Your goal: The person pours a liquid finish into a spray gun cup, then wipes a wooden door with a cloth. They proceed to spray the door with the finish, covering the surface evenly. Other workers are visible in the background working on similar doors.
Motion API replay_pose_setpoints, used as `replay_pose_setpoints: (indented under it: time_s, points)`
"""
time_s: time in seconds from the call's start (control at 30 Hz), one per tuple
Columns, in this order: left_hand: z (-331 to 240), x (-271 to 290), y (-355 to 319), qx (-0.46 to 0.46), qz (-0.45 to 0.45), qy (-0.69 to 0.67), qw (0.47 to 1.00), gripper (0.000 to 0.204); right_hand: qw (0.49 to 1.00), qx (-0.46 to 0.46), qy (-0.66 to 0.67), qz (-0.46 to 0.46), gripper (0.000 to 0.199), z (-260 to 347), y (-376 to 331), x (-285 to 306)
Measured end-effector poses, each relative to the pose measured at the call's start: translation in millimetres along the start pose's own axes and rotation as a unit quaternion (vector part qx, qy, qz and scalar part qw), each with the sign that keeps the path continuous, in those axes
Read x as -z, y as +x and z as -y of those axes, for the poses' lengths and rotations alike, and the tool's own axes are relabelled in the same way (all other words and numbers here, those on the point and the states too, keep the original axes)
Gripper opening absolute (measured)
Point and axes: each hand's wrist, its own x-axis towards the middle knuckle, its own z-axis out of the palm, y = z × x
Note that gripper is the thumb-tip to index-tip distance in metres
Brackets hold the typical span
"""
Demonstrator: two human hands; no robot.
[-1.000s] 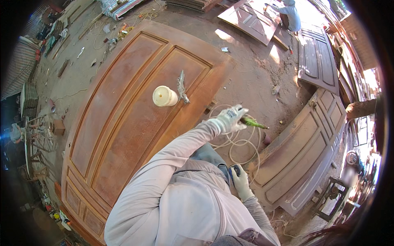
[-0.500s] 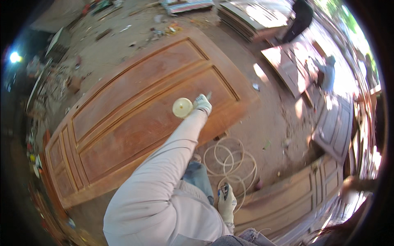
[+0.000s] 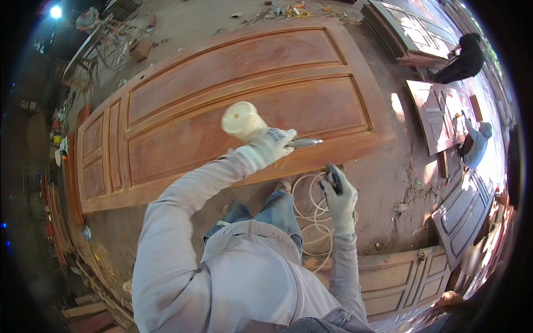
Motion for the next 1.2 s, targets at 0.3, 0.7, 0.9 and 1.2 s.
replay_pose_setpoints:
  time_s: [0.3,0.7,0.9,1.2]
  points:
    - [-25,140,-277,0.143,-0.068,0.105,0.982,0.025,0.935,0.121,0.084,0.322,0.04,98,-11,-143]
    - [-71,140,-631,0.298,-0.153,0.197,0.921,0.027,0.688,0.474,0.02,0.55,0.049,238,-197,-326]
    - [-93,137,-752,0.366,-0.18,0.193,0.893,0.021,0.599,0.5,0.076,0.621,0.039,259,-291,-412]
    - [-51,153,-836,0.448,-0.181,0.113,0.868,0.022,0.503,0.516,0.082,0.689,0.048,321,-325,-534]
